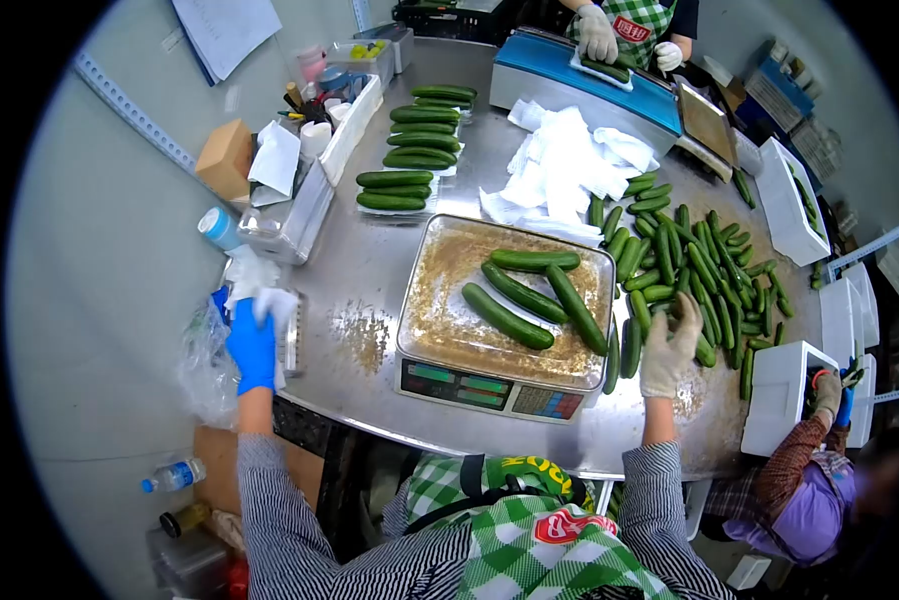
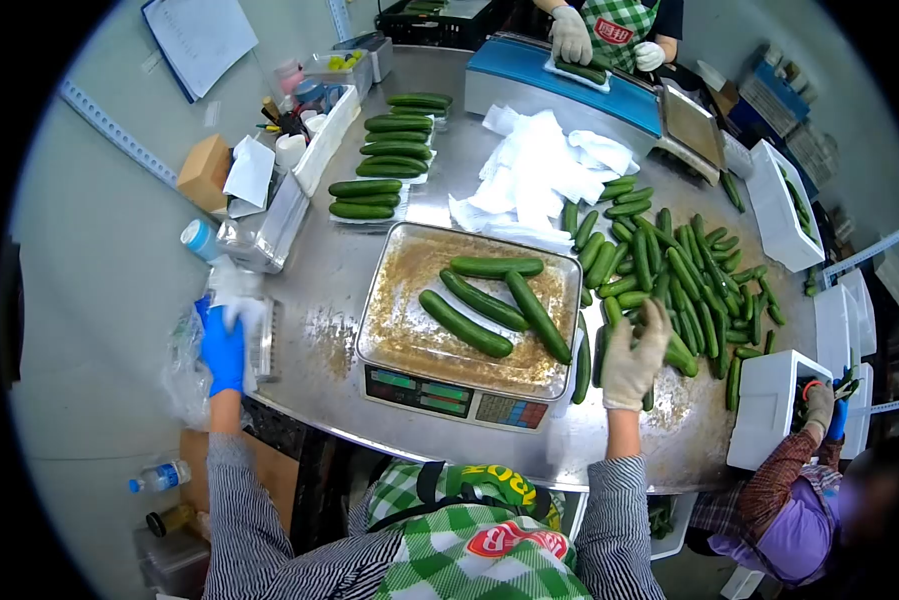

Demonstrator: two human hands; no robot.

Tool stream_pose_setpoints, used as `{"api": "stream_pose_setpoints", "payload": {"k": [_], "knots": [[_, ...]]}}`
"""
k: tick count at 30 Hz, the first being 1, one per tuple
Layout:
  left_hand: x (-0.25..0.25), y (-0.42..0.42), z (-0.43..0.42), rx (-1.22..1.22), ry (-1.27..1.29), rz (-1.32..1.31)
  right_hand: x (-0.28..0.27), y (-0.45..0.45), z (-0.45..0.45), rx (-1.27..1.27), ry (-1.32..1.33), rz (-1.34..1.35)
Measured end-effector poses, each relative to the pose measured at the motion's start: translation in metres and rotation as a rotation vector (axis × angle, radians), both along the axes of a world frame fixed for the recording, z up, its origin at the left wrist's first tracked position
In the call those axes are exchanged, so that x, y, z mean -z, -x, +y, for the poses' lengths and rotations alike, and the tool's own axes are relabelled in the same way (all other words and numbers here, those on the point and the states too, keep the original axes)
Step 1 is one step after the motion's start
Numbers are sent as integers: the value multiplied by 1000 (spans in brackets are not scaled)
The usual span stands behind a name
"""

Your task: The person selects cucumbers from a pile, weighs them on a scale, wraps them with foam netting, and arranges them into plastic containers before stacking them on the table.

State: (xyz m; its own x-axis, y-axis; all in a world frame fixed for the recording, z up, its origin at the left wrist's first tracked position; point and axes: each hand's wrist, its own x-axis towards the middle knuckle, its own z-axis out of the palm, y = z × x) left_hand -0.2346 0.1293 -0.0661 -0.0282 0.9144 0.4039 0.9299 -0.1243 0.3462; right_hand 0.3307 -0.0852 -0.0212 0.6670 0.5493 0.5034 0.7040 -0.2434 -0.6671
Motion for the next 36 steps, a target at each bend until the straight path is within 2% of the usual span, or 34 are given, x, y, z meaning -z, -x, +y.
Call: {"api": "stream_pose_setpoints", "payload": {"k": [1,3,5,9,10,11,12,13,14,15,16,17,18,19,21,23,24,25,27,28,30,31,32,33,35,36], "knots": [[33,10,15,88,90,85,2,9,10,-92,-33,-70],[32,-13,11,227,149,180,-17,46,27,-227,-26,-54],[31,-3,16,169,79,126,-28,69,42,-327,-61,-221],[13,22,7,3,-12,-28,-49,104,41,-430,-7,-36],[-1,24,2,-22,-62,-123,-50,113,40,-440,-35,67],[-21,20,-5,-43,-111,-219,-45,119,42,-464,-68,57],[-54,-2,-17,-30,-50,-389,-43,128,42,-562,-76,123],[-64,-22,-29,45,27,-627,-41,139,42,-656,-83,190],[-69,-39,-44,119,110,-866,-46,155,46,-714,10,391],[-76,-53,-63,257,364,-1028,-53,171,51,-768,98,592],[22,-28,-70,427,323,-985,-59,182,54,-848,183,799],[22,-47,-80,557,468,-1106,-63,188,55,-924,263,1010],[17,-85,-96,686,618,-1222,-51,190,50,-985,330,959],[-31,-123,-108,597,646,-1308,-48,191,44,-1013,352,1003],[-64,-148,-106,513,772,-1404,-39,178,25,-884,415,1439],[-52,-159,-80,256,755,-1296,-63,163,12,-573,462,1313],[-49,-165,-69,126,739,-1235,-49,158,-4,-545,33,1576],[-52,-173,-63,141,605,-1155,-60,157,-6,-521,-192,1642],[-59,-195,-56,175,341,-985,-28,145,-19,-775,-194,1561],[-61,-212,-60,303,302,-1034,-39,148,-13,-803,10,1378],[-88,-241,-78,372,637,-1189,-57,154,2,-824,227,1107],[-102,-249,-82,406,803,-1258,-61,153,7,-819,274,1083],[-107,-251,-84,398,1024,-1440,-57,152,10,-828,288,1152],[-107,-251,-84,377,1102,-1517,-50,151,12,-864,238,1397],[-99,-247,-84,314,1258,-1671,-52,149,7,-796,219,1499],[-84,-244,-87,448,1200,-1738,-54,148,6,-756,210,1554]]}}
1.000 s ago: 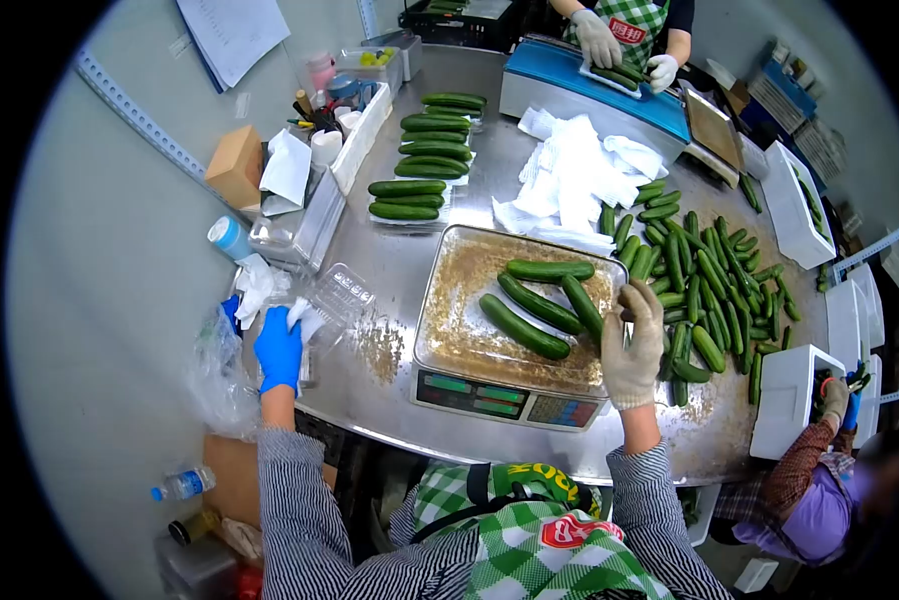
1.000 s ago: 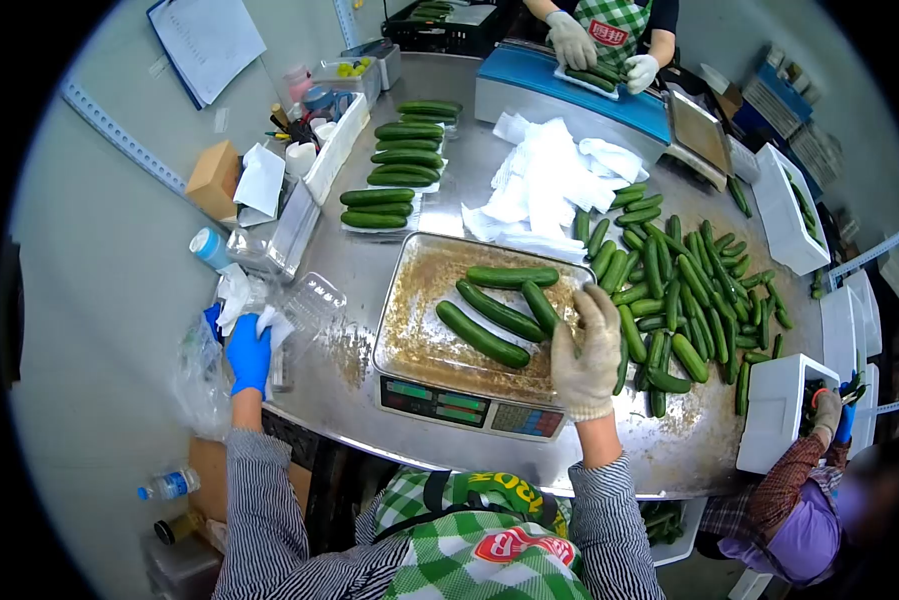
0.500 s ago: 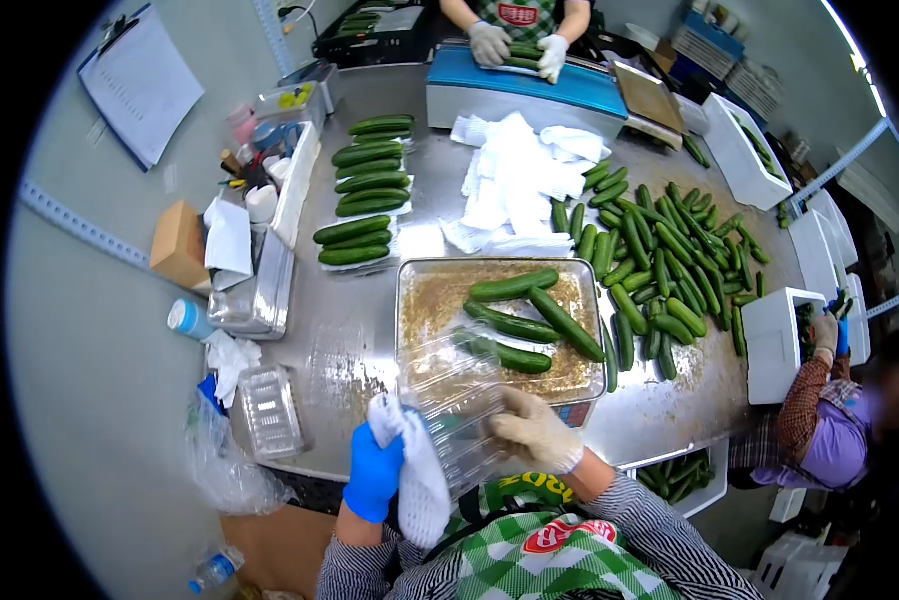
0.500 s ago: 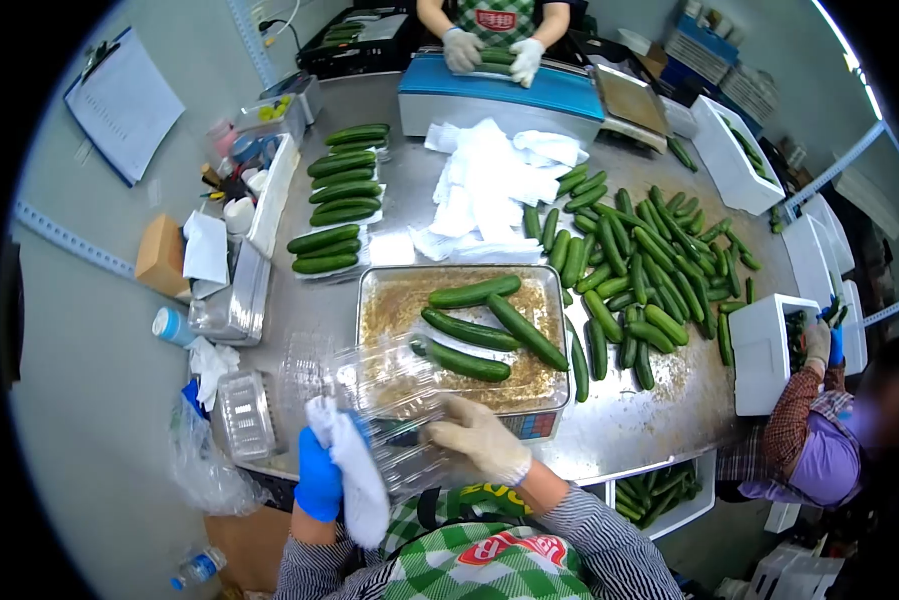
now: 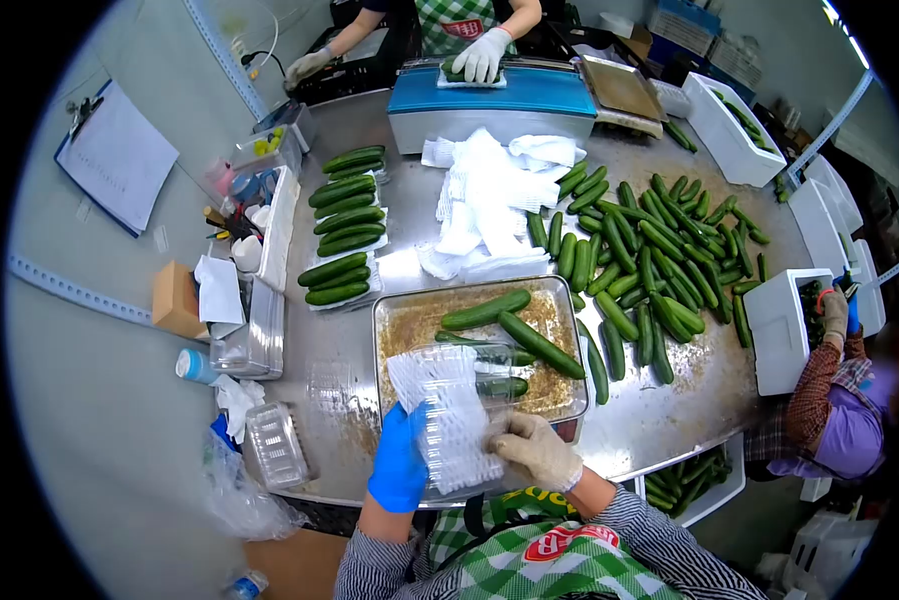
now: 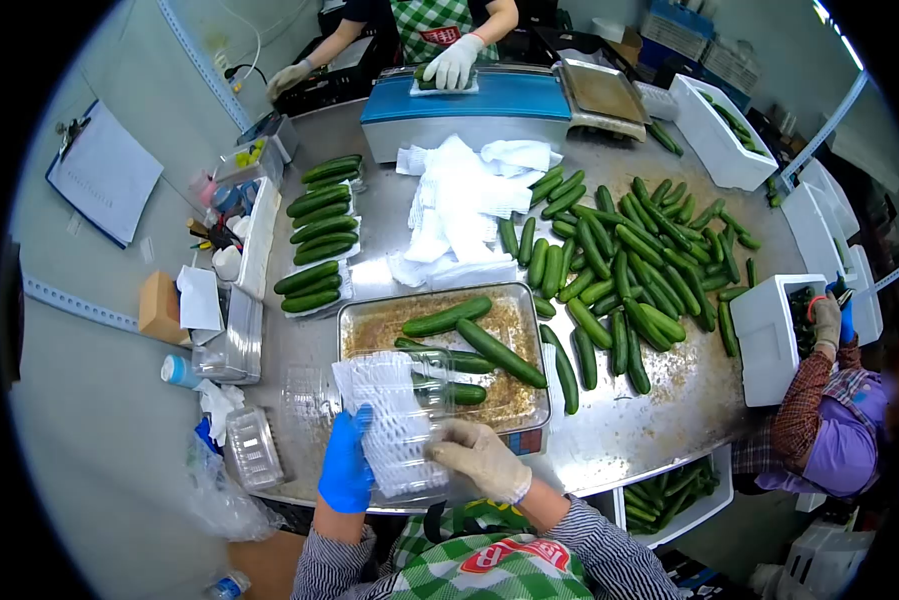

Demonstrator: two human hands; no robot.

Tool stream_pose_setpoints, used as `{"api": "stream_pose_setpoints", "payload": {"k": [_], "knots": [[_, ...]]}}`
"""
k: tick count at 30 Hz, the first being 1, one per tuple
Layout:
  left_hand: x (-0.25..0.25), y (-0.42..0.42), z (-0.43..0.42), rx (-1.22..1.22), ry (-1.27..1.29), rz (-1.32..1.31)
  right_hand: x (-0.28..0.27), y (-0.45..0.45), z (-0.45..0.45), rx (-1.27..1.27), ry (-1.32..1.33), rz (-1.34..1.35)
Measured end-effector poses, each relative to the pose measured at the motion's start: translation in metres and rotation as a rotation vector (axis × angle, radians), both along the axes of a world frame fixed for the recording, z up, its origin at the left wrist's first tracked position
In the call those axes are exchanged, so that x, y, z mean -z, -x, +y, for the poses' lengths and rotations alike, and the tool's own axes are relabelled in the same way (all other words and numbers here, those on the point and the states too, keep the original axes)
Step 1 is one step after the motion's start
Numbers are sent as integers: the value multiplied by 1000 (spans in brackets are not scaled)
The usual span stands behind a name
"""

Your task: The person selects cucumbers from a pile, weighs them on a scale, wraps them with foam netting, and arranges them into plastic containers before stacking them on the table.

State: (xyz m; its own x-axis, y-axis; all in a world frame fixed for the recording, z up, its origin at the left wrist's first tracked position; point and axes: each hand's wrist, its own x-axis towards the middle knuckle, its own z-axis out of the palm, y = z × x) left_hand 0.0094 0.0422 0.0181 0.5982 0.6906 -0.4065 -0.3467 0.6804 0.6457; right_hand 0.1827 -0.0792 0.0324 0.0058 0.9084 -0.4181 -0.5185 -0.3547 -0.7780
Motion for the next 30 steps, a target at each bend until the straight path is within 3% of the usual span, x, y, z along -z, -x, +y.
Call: {"api": "stream_pose_setpoints", "payload": {"k": [3,7,8,10,15,19,22,25,30], "knots": [[2,-2,-10,25,150,41,3,-8,0,166,-56,14],[3,0,-21,101,137,117,21,-25,-10,-74,-64,-82],[2,0,-24,118,124,144,17,-23,-11,-15,-97,14],[-1,-3,-27,149,95,197,13,-27,-12,-13,-151,-72],[-18,-4,-39,16,140,205,18,-33,-9,-103,-17,3],[-15,2,-50,-135,211,135,25,-22,-6,93,-88,102],[-27,-2,-70,-22,-167,439,26,-20,-3,96,-127,109],[-26,15,-81,-13,-98,516,34,-11,-2,6,-233,7],[-23,44,-95,-50,-38,424,9,-12,1,-280,-102,594]]}}
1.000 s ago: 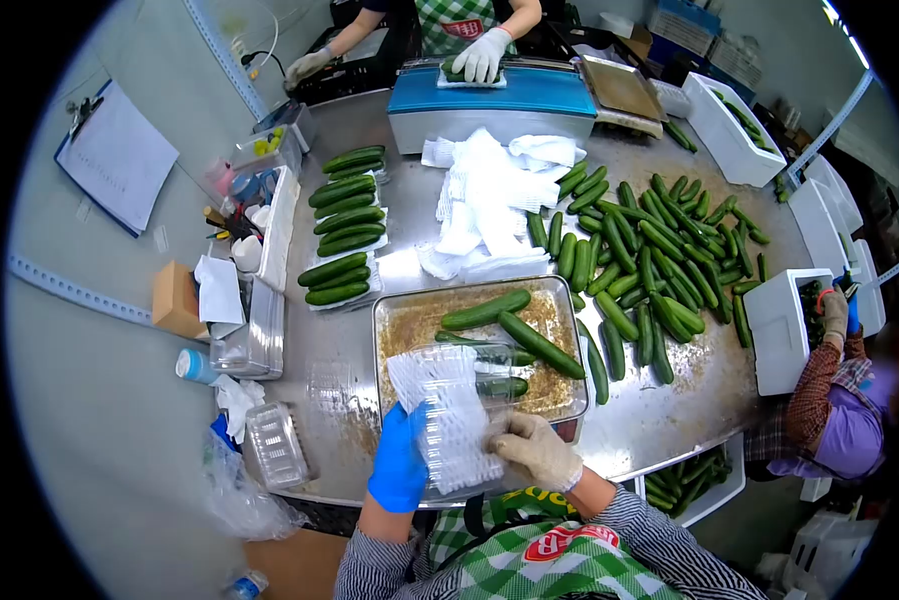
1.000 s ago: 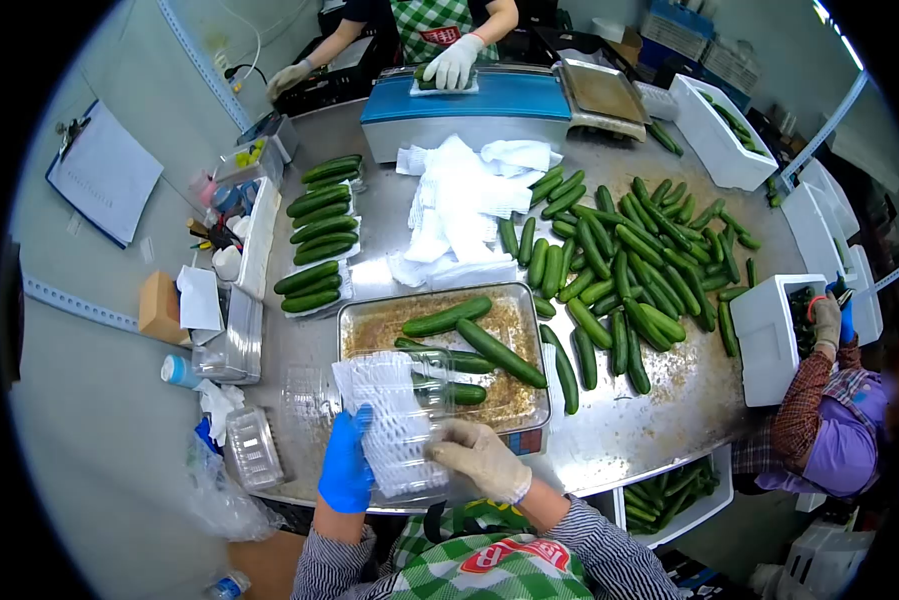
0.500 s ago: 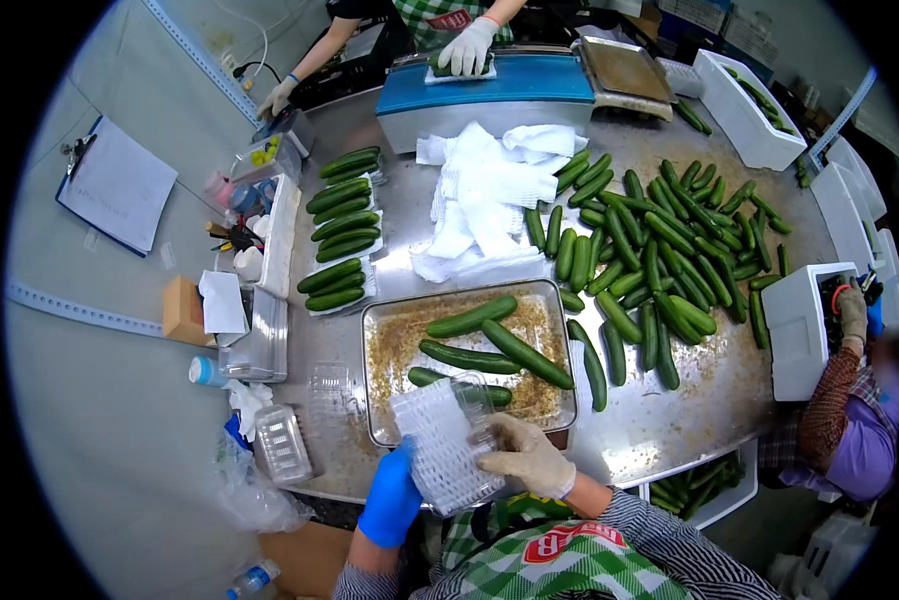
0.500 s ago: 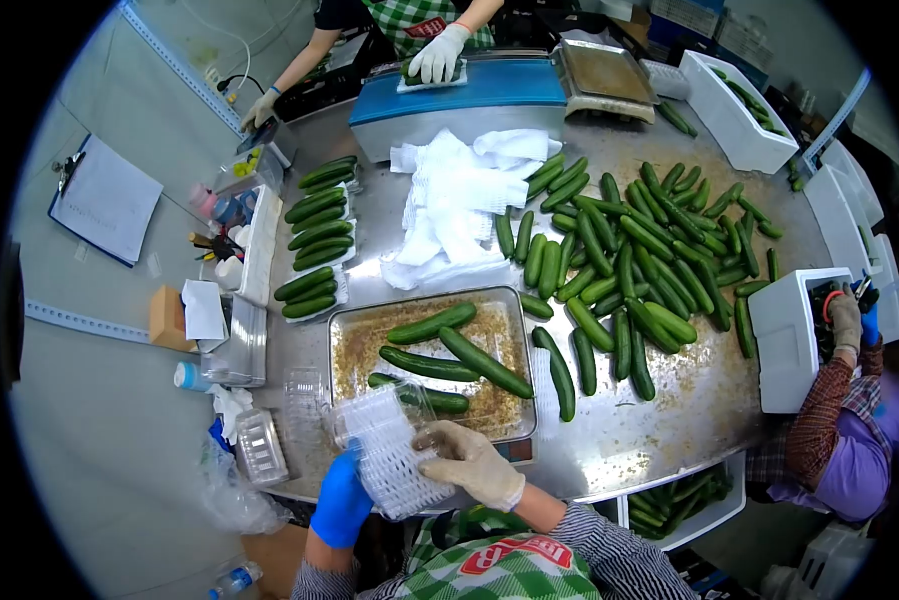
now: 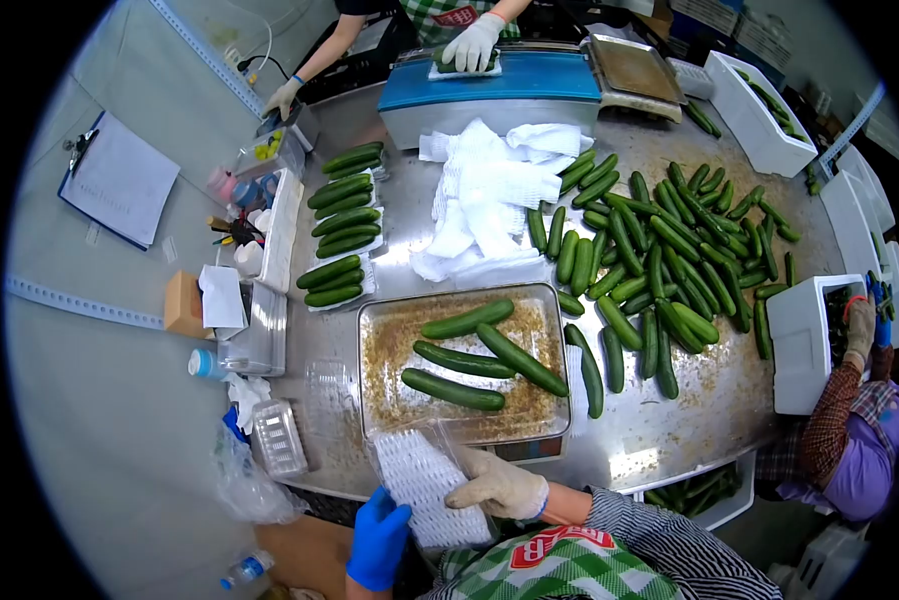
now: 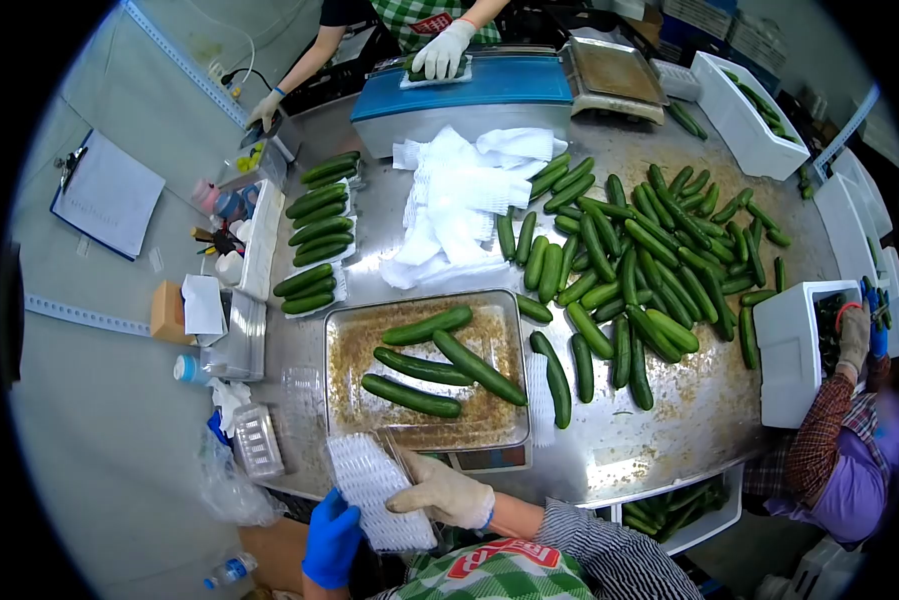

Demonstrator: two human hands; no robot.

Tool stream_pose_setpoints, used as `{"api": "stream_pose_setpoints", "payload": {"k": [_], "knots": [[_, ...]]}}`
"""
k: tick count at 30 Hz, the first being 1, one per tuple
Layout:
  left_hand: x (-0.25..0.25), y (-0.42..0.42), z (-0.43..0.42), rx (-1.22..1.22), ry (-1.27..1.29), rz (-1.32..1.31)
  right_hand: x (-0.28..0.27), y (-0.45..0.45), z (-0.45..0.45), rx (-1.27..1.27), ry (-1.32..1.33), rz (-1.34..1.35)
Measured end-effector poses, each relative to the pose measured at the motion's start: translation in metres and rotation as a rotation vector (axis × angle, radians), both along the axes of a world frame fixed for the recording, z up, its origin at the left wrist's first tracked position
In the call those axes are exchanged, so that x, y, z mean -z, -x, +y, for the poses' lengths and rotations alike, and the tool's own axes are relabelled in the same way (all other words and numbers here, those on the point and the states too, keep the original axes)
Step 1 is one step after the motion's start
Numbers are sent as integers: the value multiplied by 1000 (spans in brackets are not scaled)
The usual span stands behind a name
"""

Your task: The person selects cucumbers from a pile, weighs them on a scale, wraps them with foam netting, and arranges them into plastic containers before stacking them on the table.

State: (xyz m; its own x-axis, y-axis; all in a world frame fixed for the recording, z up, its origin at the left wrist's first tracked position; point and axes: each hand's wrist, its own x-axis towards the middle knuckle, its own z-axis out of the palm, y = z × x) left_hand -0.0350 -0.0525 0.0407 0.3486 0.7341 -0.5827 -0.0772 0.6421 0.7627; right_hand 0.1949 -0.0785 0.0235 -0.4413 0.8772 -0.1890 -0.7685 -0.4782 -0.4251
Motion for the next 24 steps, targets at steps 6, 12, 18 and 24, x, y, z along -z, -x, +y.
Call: {"api": "stream_pose_setpoints", "payload": {"k": [6,12,18,24], "knots": [[5,21,-6,5,8,-142,-6,10,-11,1,-140,-359],[-9,40,-2,-124,-201,31,-22,-51,19,475,-542,-1882],[-10,63,12,-219,-436,318,24,-82,26,239,-463,-2336],[22,85,15,-304,-590,441,7,-19,31,91,-609,-2193]]}}
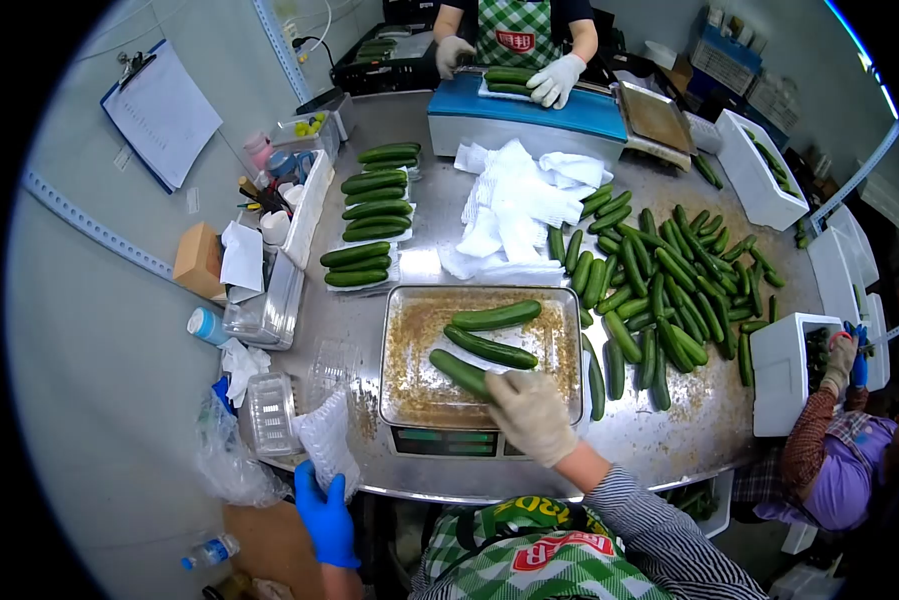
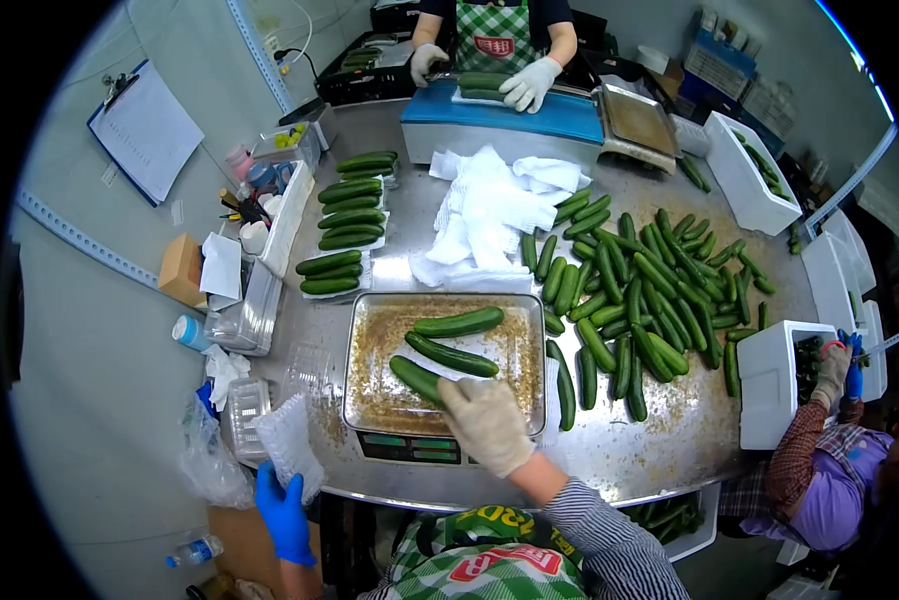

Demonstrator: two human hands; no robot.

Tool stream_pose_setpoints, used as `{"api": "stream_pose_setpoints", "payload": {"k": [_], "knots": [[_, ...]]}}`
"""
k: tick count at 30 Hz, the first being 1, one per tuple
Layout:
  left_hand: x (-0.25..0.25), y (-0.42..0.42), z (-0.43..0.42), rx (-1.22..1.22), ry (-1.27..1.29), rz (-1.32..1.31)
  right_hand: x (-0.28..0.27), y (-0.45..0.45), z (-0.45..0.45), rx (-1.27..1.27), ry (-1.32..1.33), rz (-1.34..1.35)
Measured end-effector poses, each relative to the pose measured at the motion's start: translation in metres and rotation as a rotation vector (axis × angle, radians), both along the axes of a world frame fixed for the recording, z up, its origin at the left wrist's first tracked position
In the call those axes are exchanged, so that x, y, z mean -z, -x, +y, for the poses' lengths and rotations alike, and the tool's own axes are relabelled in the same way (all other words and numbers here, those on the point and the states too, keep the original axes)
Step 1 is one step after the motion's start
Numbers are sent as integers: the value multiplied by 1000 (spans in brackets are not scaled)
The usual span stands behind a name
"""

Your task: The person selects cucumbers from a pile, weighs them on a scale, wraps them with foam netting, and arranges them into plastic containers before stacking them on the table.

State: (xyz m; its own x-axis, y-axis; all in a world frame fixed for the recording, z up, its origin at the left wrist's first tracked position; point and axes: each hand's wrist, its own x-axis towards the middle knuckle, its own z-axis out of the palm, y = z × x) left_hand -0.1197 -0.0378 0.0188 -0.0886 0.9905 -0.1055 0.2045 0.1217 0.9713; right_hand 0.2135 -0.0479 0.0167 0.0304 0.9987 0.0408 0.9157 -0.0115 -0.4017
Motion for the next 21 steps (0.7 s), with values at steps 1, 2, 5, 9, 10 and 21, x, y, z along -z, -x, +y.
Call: {"api": "stream_pose_setpoints", "payload": {"k": [1,2,5,9,10,21], "knots": [[2,2,-1,24,-32,99,12,11,-1,-74,-134,-129],[4,4,-2,45,-64,199,22,17,1,-32,-173,-217],[7,15,-1,61,-145,386,-3,21,16,102,-129,-272],[12,22,-2,86,-236,502,-9,-1,47,84,208,-149],[12,20,-1,101,-291,547,-9,-1,51,53,215,-176],[23,-26,48,371,-775,883,30,-55,-4,125,146,1385]]}}
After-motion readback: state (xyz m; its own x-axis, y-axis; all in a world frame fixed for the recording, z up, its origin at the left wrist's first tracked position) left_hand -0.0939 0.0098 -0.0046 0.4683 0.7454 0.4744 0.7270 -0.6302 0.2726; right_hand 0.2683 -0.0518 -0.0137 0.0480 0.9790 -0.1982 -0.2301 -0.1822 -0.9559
